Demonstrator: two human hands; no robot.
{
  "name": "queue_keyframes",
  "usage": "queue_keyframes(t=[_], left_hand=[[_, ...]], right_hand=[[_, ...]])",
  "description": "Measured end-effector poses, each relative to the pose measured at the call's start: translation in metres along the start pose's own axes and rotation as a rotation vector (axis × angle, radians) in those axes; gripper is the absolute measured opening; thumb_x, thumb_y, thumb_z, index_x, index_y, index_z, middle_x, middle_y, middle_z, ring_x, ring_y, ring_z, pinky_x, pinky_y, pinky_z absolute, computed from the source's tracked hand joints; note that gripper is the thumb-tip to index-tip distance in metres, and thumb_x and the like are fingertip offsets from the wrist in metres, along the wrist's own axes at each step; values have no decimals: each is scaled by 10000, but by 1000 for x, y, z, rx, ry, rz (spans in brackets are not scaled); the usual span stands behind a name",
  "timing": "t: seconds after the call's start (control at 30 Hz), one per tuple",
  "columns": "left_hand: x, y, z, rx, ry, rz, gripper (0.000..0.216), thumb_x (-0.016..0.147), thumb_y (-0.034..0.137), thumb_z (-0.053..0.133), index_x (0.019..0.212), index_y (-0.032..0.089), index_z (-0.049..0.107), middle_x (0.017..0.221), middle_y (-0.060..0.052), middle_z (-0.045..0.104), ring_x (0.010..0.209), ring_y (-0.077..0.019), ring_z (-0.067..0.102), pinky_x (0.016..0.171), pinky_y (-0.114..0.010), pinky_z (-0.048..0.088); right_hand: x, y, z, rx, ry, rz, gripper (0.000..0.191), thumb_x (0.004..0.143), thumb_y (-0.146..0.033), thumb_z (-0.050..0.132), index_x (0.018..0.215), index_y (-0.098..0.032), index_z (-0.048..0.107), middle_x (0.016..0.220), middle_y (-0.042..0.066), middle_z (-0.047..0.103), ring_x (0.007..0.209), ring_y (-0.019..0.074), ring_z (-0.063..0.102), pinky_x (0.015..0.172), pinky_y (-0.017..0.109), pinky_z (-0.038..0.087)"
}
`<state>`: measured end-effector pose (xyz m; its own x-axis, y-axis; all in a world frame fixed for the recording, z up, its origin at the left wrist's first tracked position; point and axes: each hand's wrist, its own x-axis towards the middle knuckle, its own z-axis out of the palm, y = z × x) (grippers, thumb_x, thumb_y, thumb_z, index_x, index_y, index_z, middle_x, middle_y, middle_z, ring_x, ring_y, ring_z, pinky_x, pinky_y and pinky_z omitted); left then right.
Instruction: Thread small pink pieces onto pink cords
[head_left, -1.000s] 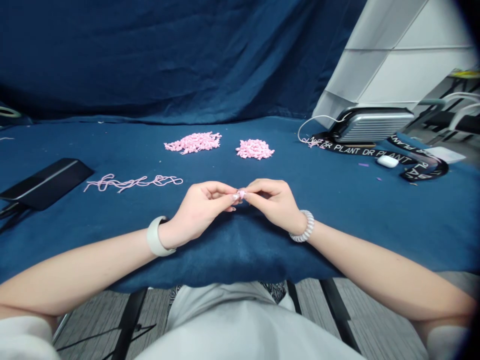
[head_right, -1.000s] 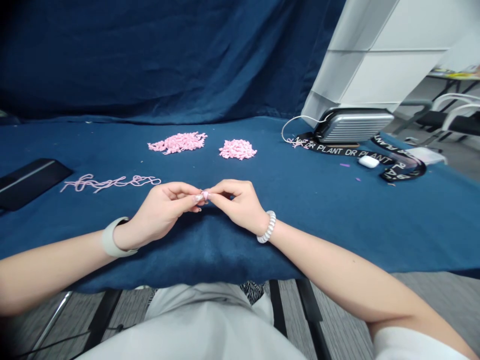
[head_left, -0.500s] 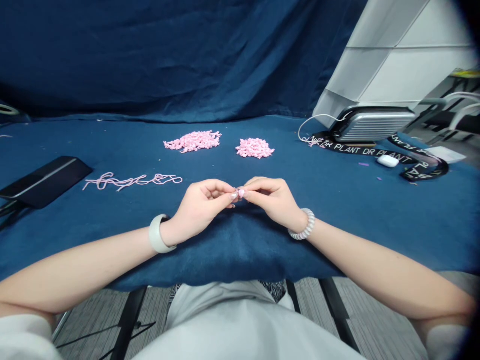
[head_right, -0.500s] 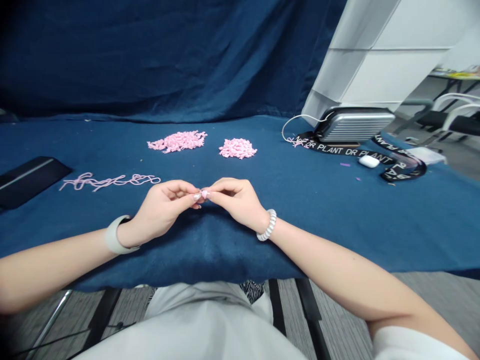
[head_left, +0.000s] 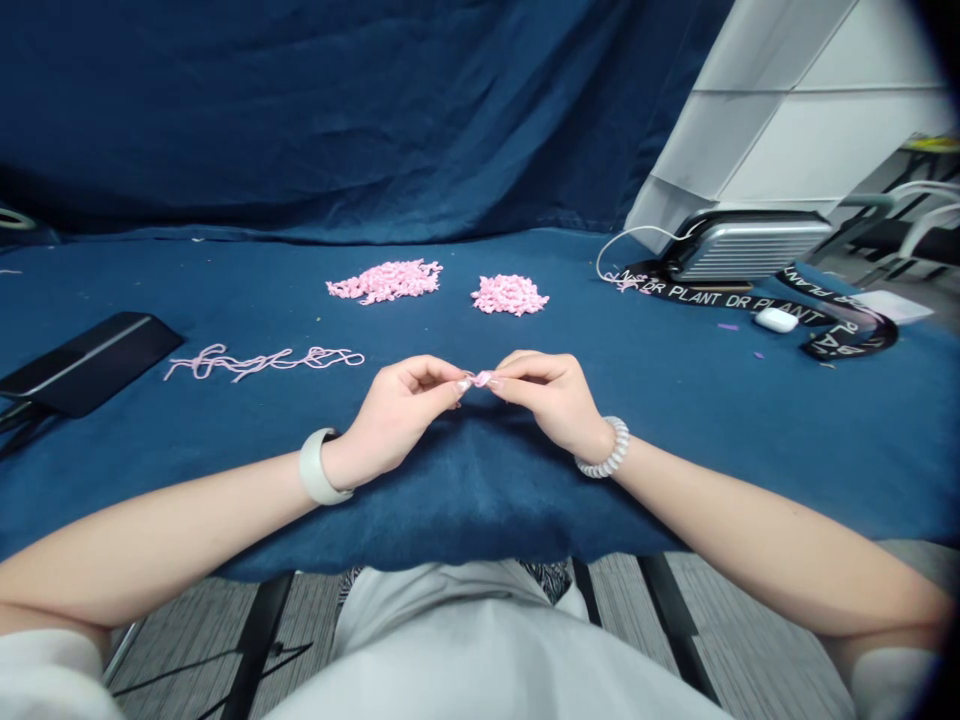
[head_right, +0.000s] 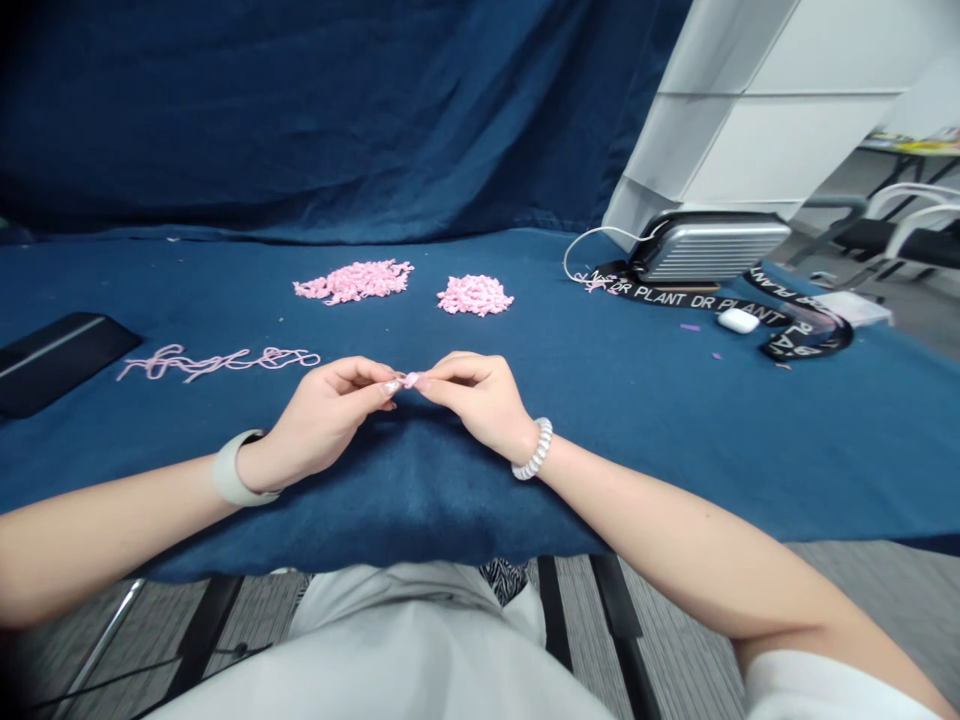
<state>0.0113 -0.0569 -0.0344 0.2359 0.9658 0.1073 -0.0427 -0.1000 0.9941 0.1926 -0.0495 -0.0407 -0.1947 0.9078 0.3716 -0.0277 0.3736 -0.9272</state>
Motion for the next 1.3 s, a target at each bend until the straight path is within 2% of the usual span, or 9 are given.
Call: queue_keyframes(t=[0.27, 0.47, 0.53, 0.7, 0.87, 1.03, 1.13, 1.3], left_hand=[[-1, 2, 3, -72, 30, -75, 133, 690, 243, 708, 752, 143, 647, 770, -13, 656, 657, -92, 566, 654, -223, 468], [1, 0, 2, -118, 4, -73, 138, 712, 235, 698, 764, 134, 620, 771, -7, 631, 683, -83, 562, 676, -215, 480], [1, -2, 1, -146, -37, -81, 165, 724, 229, 689, 831, 145, 596, 810, -10, 628, 731, -98, 576, 677, -224, 490], [-1, -5, 1, -87, -140, -89, 415, 709, 209, 706, 1082, 182, 526, 874, -13, 614, 775, -118, 584, 637, -224, 506], [0, -4, 2, 59, -112, -23, 223, 765, 303, 655, 916, 141, 623, 795, -23, 618, 693, -99, 565, 562, -186, 480], [1, -5, 0, 71, -51, -18, 208, 790, 349, 623, 786, 143, 598, 656, 4, 587, 556, -78, 518, 504, -189, 442], [1, -7, 0, 67, -29, -19, 235, 802, 367, 605, 736, 146, 563, 619, 14, 570, 519, -72, 498, 495, -194, 426], [0, -8, 2, 81, -35, -20, 248, 805, 376, 601, 726, 146, 555, 606, 19, 561, 508, -67, 487, 493, -189, 411]], right_hand=[[1, 1, 0, 31, 7, 77, 55, 668, -200, 707, 622, -169, 705, 625, 2, 637, 571, 87, 521, 560, 229, 408], [1, 0, 1, 44, 14, 130, 78, 659, -222, 706, 621, -154, 699, 595, 1, 621, 550, 87, 491, 538, 231, 380], [1, -1, 2, 47, 5, 149, 87, 662, -219, 705, 613, -149, 694, 585, -1, 614, 543, 83, 485, 538, 227, 378], [0, -3, 5, 5, -32, 188, 97, 692, -223, 690, 639, -143, 699, 587, 0, 615, 542, 79, 489, 551, 225, 388], [-2, -1, 8, -65, -80, 126, 127, 729, -257, 670, 673, -144, 692, 659, 22, 644, 611, 107, 546, 601, 242, 422], [-4, -1, 7, -131, -142, 72, 137, 761, -266, 632, 753, -138, 680, 761, 51, 655, 687, 136, 570, 654, 267, 438], [-3, -2, 7, -104, -186, 100, 142, 778, -271, 601, 753, -137, 641, 705, 25, 617, 624, 110, 523, 610, 246, 418], [-3, -2, 10, -195, -203, 128, 284, 843, -375, 518, 685, -143, 567, 619, -5, 530, 570, 91, 457, 545, 225, 361]])
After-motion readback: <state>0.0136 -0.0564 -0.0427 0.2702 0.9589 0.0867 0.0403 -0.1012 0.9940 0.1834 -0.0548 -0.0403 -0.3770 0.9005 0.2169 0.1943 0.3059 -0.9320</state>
